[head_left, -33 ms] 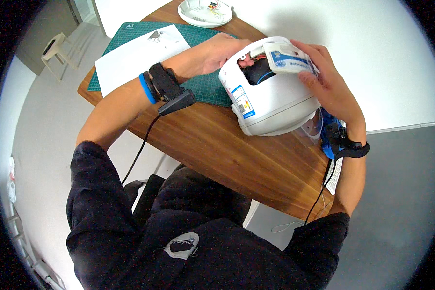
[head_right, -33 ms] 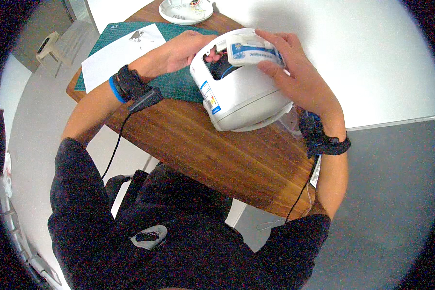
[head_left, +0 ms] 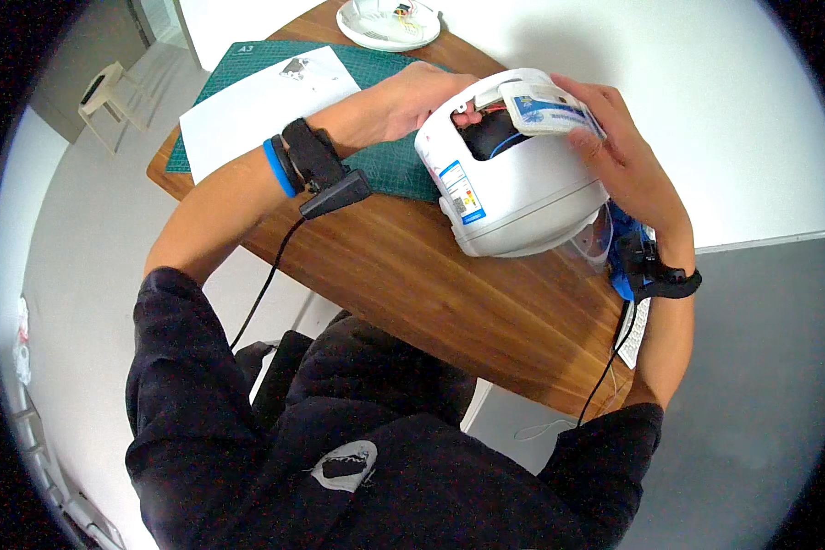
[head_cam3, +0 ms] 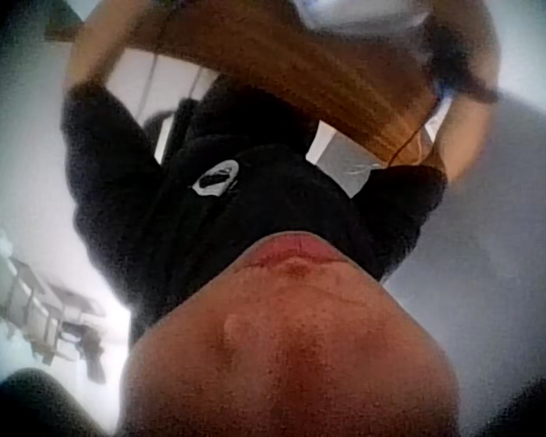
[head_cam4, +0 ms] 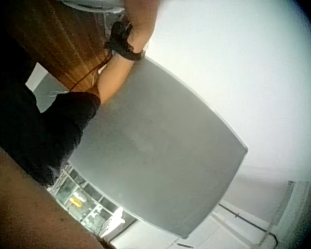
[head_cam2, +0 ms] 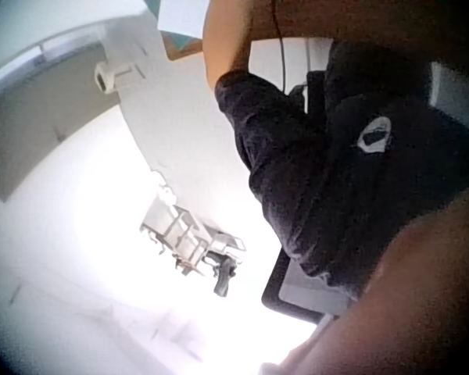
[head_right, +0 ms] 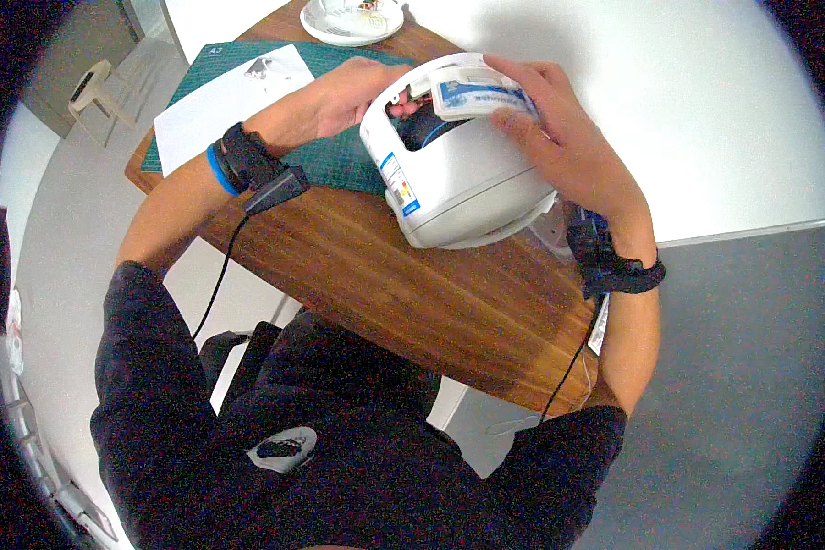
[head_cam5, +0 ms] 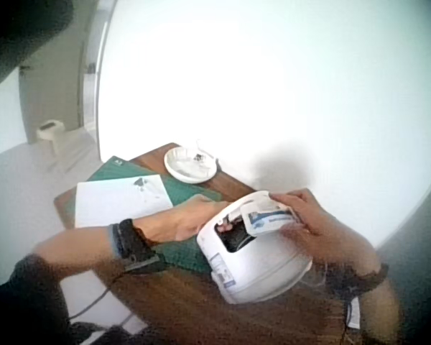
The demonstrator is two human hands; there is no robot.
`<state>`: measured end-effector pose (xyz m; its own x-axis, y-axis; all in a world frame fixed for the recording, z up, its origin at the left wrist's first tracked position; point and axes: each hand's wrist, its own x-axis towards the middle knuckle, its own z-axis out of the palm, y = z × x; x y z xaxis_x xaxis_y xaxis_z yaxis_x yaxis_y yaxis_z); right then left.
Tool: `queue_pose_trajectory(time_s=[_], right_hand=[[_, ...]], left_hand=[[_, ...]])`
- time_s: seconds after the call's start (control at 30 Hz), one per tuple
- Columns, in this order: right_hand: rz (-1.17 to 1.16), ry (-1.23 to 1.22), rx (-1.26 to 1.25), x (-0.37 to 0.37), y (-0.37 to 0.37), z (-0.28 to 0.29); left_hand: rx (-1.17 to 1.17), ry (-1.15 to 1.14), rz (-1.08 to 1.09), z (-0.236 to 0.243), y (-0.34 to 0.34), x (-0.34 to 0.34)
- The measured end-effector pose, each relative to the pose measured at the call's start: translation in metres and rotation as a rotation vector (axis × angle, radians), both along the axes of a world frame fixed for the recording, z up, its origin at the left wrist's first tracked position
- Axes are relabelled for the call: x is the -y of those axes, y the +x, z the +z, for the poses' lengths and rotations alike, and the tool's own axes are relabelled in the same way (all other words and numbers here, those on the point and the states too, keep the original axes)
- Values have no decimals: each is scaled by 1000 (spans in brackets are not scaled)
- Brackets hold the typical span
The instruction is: The person disassembles a white rice cooker, removes the lid, and uses a screwdriver to remove screws from the internal components. The person manipulates wires and internal parts of the appliance.
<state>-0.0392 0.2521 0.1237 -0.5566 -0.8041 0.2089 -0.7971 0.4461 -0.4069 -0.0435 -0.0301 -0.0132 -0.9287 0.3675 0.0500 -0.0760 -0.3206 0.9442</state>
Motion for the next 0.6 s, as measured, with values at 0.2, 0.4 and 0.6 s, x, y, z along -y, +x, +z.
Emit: queue_pose_trajectory(time_s=[0.2, 0.4, 0.6], right_hand=[[-74, -55, 24, 12, -3, -14], [-122, -67, 65, 17, -1, -19], [-132, -60, 68, 13, -6, -22]], left_hand=[[2, 67, -67, -3, -1, 4], [78, 81, -50, -7, -3, 8], [149, 65, 127, 7, 7, -3]])
